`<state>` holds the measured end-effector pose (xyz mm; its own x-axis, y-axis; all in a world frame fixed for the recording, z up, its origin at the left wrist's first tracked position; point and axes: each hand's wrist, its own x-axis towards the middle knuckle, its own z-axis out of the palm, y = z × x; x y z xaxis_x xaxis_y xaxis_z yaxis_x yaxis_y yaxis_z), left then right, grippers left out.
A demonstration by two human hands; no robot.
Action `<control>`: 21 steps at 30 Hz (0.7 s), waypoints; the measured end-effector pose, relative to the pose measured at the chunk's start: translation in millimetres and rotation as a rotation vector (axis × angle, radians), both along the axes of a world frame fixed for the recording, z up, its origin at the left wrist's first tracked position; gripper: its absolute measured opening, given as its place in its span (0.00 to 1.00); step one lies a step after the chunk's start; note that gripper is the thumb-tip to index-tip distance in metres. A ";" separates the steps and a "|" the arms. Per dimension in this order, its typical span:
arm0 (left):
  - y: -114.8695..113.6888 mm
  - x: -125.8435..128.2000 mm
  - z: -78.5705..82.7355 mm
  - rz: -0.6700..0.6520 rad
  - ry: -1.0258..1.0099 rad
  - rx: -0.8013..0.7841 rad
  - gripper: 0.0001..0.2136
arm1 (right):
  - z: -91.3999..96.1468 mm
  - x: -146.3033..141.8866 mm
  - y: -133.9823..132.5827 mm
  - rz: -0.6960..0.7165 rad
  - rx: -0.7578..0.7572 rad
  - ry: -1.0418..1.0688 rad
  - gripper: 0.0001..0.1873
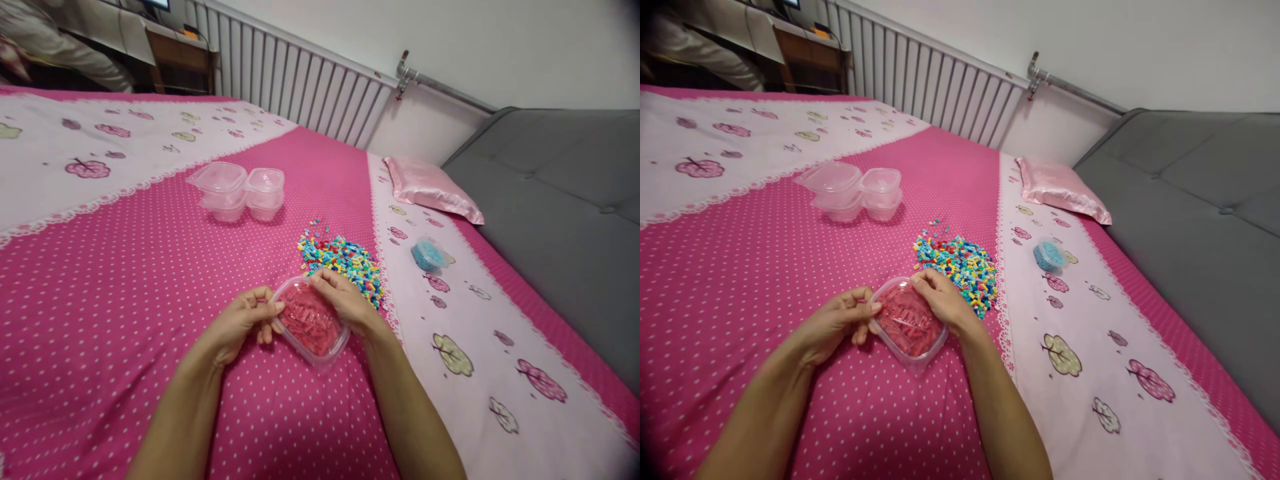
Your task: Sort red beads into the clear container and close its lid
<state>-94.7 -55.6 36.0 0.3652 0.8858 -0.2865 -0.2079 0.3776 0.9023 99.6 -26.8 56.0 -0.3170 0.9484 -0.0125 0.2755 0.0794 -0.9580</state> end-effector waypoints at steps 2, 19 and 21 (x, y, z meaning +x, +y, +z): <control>-1.5 0.8 0.1 -0.045 -0.004 0.003 0.14 | -0.3 -0.2 0.5 0.003 0.147 -0.143 0.18; 2.2 7.2 -5.9 0.073 0.050 -0.064 0.13 | -28.9 -2.2 17.6 -0.038 0.306 -0.262 0.19; 2.9 9.8 -5.6 0.122 0.042 -0.066 0.13 | -24.9 -1.1 16.7 -0.077 0.332 -0.306 0.16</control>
